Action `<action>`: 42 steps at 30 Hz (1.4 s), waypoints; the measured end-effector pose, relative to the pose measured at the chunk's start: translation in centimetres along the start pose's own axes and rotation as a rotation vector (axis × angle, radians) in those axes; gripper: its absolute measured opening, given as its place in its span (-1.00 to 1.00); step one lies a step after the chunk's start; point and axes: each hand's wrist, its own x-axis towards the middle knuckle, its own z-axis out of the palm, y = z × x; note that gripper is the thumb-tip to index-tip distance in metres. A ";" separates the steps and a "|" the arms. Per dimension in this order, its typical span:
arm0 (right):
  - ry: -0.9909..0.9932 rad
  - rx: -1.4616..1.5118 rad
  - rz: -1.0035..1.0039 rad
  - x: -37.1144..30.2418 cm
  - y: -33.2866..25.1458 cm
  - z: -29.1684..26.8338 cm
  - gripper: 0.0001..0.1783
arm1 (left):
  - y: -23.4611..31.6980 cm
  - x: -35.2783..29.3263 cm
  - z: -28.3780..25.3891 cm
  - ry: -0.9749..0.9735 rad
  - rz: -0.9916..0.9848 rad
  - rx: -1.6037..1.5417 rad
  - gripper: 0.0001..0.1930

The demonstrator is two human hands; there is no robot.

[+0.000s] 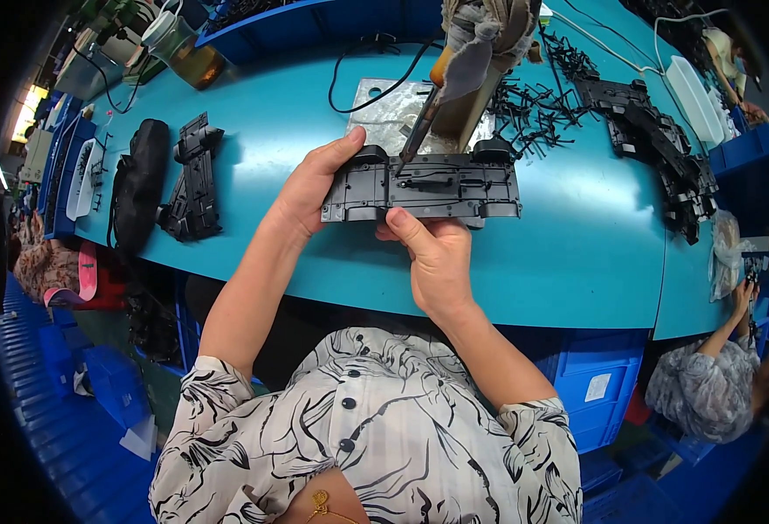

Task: Assembling components of a toy truck chassis using a thermal fusing tool at a factory workbench.

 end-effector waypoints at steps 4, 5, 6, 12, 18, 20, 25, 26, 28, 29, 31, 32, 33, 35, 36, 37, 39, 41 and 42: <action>-0.015 -0.023 -0.019 0.1 -0.2 0.2 -0.79 | 0.3 0.4 -0.2 -0.045 0.009 0.004 -0.56; -0.009 -0.031 -0.024 0.1 -0.2 0.2 -0.80 | 0.5 0.3 0.0 -0.032 0.012 0.013 -0.56; -0.002 -0.040 -0.028 0.2 -0.2 0.3 -0.81 | 0.7 0.3 0.2 -0.018 0.015 0.022 -0.56; 0.007 -0.051 -0.036 0.3 -0.2 0.3 -0.82 | 1.1 0.4 0.4 -0.015 0.004 0.040 -0.58; 0.018 -0.035 -0.031 0.3 -0.4 0.7 -0.83 | 1.1 0.7 0.0 -0.023 -0.007 0.030 -0.57; 0.015 -0.041 -0.032 0.3 -0.3 0.6 -0.83 | 1.1 0.7 0.0 -0.024 -0.007 0.033 -0.57; 0.002 -0.056 -0.037 0.3 -0.2 0.5 -0.82 | 1.1 0.7 0.0 -0.017 -0.005 0.039 -0.57; 0.008 -0.055 -0.041 0.3 -0.3 0.8 -0.82 | 1.1 0.7 0.0 -0.019 0.002 0.041 -0.56; 0.019 -0.054 -0.044 0.3 -0.3 0.8 -0.81 | 1.2 0.7 0.0 -0.023 0.004 0.043 -0.56; 0.015 -0.056 -0.048 0.4 -0.3 0.8 -0.80 | 1.2 0.8 0.0 -0.026 0.000 0.053 -0.57; 0.011 -0.057 -0.051 0.4 -0.3 0.7 -0.79 | 1.3 0.7 0.1 -0.028 -0.004 0.063 -0.57; 0.008 -0.061 -0.053 0.5 -0.3 0.7 -0.79 | 1.3 0.7 0.1 -0.025 -0.001 0.073 -0.57; 0.004 -0.065 -0.056 0.5 -0.3 0.7 -0.79 | 1.3 0.6 0.2 -0.021 0.005 0.084 -0.57; 0.011 -0.057 -0.053 0.4 -0.3 0.8 -0.79 | 1.4 0.6 0.2 -0.017 0.007 0.082 -0.57; 0.021 -0.050 -0.050 0.4 -0.3 0.8 -0.78 | 1.3 0.6 0.3 -0.015 0.007 0.079 -0.57; 0.021 -0.050 -0.050 0.4 -0.3 0.8 -0.78 | 1.3 0.6 0.3 -0.015 0.007 0.079 -0.57; 0.009 -0.052 -0.056 0.4 -0.2 0.8 -0.78 | 1.3 0.8 0.1 -0.022 0.006 0.075 -0.57; 0.007 -0.047 -0.059 0.4 -0.2 0.8 -0.78 | 1.2 0.9 0.0 -0.019 0.004 0.071 -0.56; 0.004 -0.041 -0.065 0.4 -0.2 0.9 -0.78 | 1.2 0.9 -0.1 -0.019 0.005 0.069 -0.56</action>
